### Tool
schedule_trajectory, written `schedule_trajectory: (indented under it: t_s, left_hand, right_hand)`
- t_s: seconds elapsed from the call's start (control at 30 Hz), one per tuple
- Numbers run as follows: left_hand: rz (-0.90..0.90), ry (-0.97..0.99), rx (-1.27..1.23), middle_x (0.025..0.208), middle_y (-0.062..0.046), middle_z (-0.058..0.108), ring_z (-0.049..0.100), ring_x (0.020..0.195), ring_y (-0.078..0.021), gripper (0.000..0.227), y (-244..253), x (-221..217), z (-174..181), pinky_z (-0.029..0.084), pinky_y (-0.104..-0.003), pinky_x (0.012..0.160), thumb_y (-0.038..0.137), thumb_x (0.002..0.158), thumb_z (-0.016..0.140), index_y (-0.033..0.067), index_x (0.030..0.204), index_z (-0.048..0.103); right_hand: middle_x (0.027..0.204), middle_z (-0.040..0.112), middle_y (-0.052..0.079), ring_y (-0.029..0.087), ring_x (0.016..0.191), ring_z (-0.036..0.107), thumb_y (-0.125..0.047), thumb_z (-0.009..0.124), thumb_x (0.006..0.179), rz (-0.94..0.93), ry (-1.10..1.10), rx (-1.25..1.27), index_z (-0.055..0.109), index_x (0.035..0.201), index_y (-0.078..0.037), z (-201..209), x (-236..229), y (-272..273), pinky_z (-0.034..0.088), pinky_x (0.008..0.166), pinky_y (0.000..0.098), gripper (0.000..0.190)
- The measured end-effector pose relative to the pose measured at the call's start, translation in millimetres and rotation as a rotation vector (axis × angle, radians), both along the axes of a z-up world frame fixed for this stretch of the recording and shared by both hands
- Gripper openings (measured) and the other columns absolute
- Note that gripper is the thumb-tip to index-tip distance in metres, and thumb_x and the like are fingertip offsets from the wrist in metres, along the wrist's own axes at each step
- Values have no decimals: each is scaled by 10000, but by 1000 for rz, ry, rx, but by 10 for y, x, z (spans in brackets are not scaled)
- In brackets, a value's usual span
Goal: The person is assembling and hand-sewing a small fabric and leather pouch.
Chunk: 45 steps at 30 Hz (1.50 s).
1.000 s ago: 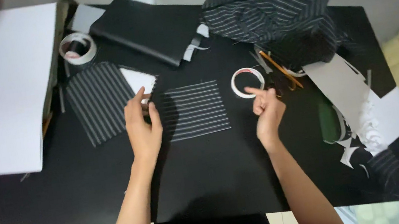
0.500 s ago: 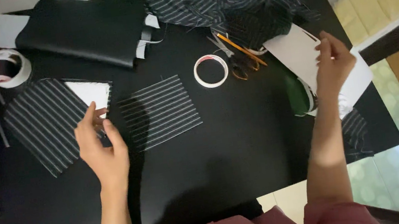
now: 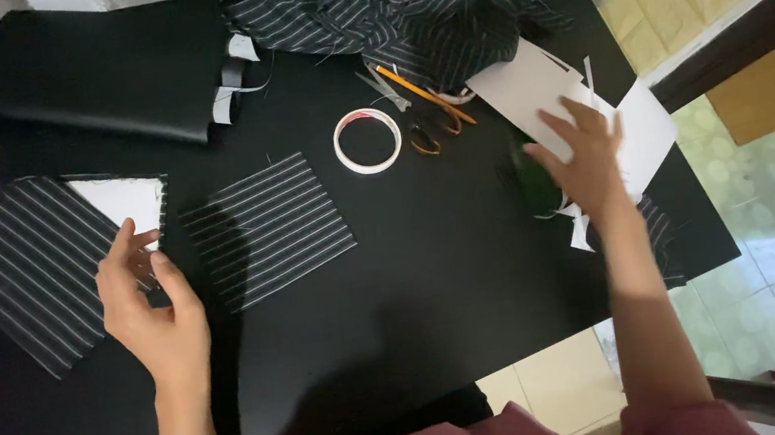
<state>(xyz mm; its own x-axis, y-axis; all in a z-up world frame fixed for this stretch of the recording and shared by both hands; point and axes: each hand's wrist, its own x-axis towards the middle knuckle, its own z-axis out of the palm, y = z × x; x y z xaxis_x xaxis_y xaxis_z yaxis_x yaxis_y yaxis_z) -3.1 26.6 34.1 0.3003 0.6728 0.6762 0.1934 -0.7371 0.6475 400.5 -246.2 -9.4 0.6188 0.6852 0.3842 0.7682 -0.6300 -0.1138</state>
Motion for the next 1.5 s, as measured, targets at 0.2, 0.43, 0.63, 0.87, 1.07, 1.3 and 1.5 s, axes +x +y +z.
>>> schedule_trajectory:
  t_s: [0.2,0.43,0.63,0.87,1.07,1.3,1.5]
  left_hand:
    - [-7,12,-2,1014,-262,600,547,859,-408,315,21,-13,-41,447,-459,723,-133,954,494,-116,1269,504]
    - [1,12,-29,1028,-253,584,550,833,-394,311,22,3,-23,455,-459,705,-127,964,444,-114,1274,479]
    - [-12,33,-39,1020,-243,586,558,820,-390,315,42,2,-46,452,-456,700,-113,965,450,-102,1278,482]
    - [-21,15,-56,1018,-251,589,574,806,-393,333,37,15,-45,451,-457,696,-137,948,456,-109,1278,486]
    - [-22,21,-62,1011,-228,601,592,814,-377,327,50,10,-68,470,-457,725,-115,953,454,-95,1275,500]
    - [-10,4,-63,977,-232,607,597,801,-401,317,58,-4,-70,473,-456,711,-118,933,473,-98,1246,518]
    - [10,7,-65,973,-180,632,610,786,-346,327,61,11,-94,471,-436,735,-94,920,498,-51,1240,545]
  right_hand:
    - [1018,544,-41,161,945,477,-269,786,809,213,-307,64,701,871,-219,-186,239,744,263,920,409,117]
    - [837,517,2,210,731,533,-94,594,870,373,-127,70,664,919,-243,-58,798,1269,351,715,352,172]
    - [1155,518,288,470,1040,546,-34,541,877,373,429,253,352,1428,-127,213,691,1483,408,862,569,590]
    - [885,626,163,371,848,637,-227,726,846,177,320,282,570,968,-42,101,444,1468,514,690,472,270]
    - [833,582,211,433,812,625,-471,754,761,101,257,-14,705,876,-5,-129,568,1557,487,716,528,482]
    - [596,551,58,291,599,612,-451,699,812,52,246,87,637,642,-137,-77,558,1476,454,623,403,361]
    - [465,459,116,209,459,459,-265,644,853,35,354,59,454,554,-87,667,205,1196,389,464,366,397]
